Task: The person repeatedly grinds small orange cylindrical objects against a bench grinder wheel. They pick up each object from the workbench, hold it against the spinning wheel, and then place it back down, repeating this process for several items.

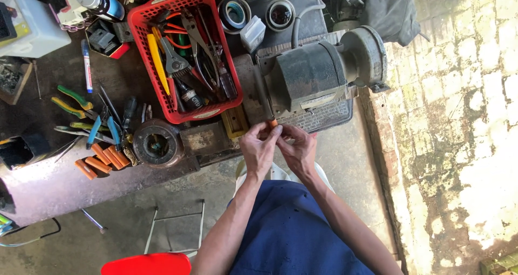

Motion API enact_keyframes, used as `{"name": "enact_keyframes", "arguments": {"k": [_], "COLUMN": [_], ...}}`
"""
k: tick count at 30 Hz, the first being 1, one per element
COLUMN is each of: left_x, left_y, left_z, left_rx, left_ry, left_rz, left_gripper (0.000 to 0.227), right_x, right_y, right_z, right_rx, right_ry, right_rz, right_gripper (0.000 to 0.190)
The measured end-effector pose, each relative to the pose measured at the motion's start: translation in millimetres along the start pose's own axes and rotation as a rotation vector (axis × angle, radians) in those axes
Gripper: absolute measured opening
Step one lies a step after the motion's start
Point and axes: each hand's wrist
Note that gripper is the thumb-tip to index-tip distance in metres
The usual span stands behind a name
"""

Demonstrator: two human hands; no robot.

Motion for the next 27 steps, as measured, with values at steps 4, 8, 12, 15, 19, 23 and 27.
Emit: {"name": "enact_keyframes", "arguments": {"k": [4, 8, 12, 15, 19, 23, 27], "left_x": [8.1, 13.8, 13.3, 13.8, 13.3, 14.5, 17.2], "left_y": [-0.7, 7.4, 6.8, -6.3, -7.8, -17.1, -13.4], "left_z": [4.7, 2.2, 1.3, 5.0, 9.9, 21.2, 23.6], "left_rx": [0.002, 0.061, 0.055, 0.012, 0.031, 0.018, 0.060], "left_ry": [0.007, 0.012, 0.006, -0.004, 0.023, 0.161, 0.197], "left_rz": [0.037, 0.043, 0.054, 0.126, 0.158, 0.134, 0.065], "left_gripper": [0.022, 0.021, 0.022, 0.023, 0.025, 0.024, 0.023], "right_x": [1.2, 2.8, 3.5, 4.7, 4.3, 3.8, 2.9], "right_y": [2.9, 6.0, 5.4, 8.1, 2.1, 13.9, 11.2], "right_z": [-4.1, -4.5, -4.1, -5.5, -1.3, 2.9, 5.3], "right_rx": [0.006, 0.043, 0.042, 0.047, 0.015, 0.041, 0.035], "right_ry": [0.004, 0.027, 0.031, 0.048, 0.146, 0.266, 0.316], "right_rz": [-0.017, -0.046, -0.044, -0.029, -0.055, -0.097, -0.122], "right_gripper": [0.006, 0.008, 0.008, 0.010, 0.011, 0.016, 0.019]}}
Point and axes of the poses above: each hand's wrist, its own x-axis towards the middle knuckle, its own z-axis out of the back of the hand, y = z × x, and after that the axes turned 7 degrees about -z, right-handed
